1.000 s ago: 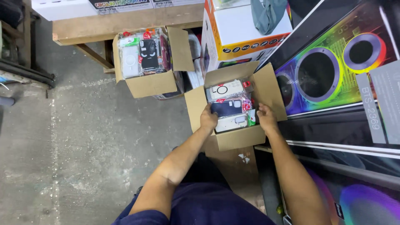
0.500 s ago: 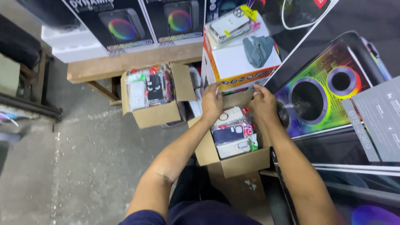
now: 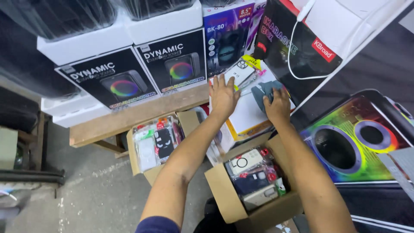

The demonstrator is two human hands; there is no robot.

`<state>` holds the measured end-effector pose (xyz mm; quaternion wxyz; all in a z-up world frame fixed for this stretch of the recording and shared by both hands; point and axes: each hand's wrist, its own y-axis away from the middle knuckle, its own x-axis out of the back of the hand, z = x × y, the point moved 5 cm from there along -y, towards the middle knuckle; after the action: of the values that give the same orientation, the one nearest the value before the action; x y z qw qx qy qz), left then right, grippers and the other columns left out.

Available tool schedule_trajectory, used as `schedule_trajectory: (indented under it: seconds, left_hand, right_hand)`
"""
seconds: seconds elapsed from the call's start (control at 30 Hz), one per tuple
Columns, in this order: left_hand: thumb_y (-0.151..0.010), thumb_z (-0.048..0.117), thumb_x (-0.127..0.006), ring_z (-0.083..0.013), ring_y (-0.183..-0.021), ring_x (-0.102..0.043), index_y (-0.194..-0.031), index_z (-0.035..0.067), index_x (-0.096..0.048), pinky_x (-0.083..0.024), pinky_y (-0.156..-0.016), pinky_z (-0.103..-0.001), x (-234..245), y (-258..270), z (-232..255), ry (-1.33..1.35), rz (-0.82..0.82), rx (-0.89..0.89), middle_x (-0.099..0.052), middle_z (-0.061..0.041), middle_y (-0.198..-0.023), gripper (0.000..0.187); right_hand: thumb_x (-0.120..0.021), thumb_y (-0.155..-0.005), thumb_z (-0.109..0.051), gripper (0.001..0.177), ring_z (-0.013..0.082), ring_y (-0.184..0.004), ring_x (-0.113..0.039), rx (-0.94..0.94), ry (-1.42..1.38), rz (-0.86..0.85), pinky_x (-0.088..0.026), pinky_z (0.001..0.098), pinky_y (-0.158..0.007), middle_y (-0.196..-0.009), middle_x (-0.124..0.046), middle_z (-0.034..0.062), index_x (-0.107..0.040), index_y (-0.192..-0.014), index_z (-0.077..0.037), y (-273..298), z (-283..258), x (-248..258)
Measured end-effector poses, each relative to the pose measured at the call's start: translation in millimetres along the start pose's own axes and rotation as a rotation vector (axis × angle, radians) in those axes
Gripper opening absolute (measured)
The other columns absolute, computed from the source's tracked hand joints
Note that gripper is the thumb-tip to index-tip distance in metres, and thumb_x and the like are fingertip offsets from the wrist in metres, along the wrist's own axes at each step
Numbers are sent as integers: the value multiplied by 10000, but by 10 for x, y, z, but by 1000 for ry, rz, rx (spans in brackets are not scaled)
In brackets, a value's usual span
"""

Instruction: Sort and organize various packaged phone cases and small electronics from one cardboard box to another in a stockroom.

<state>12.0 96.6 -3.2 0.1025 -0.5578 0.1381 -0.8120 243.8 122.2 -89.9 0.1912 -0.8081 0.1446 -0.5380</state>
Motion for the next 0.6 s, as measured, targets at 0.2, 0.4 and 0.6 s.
schedule_trajectory:
  seconds: [0.2,0.4,0.6]
  left_hand:
    - [-791,624,-767,-431,-1401,-388,-1535,171,-429,-319,-1112,-591,-650,-525,-256,-145,-275,80,-515,-231,-1408,935]
    - [-784,407,-800,-416,-1155,-527,-1547,124,-388,-394,-992,-500,-384,-592,-171,-5,-216,60,-580,-202,-1173,912]
    - [-744,247,-840,-451,-1110,-569,-1527,60,-438,-424,-993,-506,149,-465,35,173,-7,-111,-605,-295,-1178,900]
  right_hand:
    - [-562,-1026,-353,501,430,-1413,-444,-58,152,-206,-387,514,-1133,-1482,-531,246,-562,-1461,-104,131,-206,-273]
    - [-616,-951,-90,390,381,-1348,-538,-7,126,-91,-428,433,-1096,-1388,-627,194,-644,-1338,-59,180,-171,-196]
    - [-636,-822,113,466,327,-1148,-648,-129,-174,42,-512,435,-1004,-1171,-691,101,-677,-1226,-115,178,-98,84]
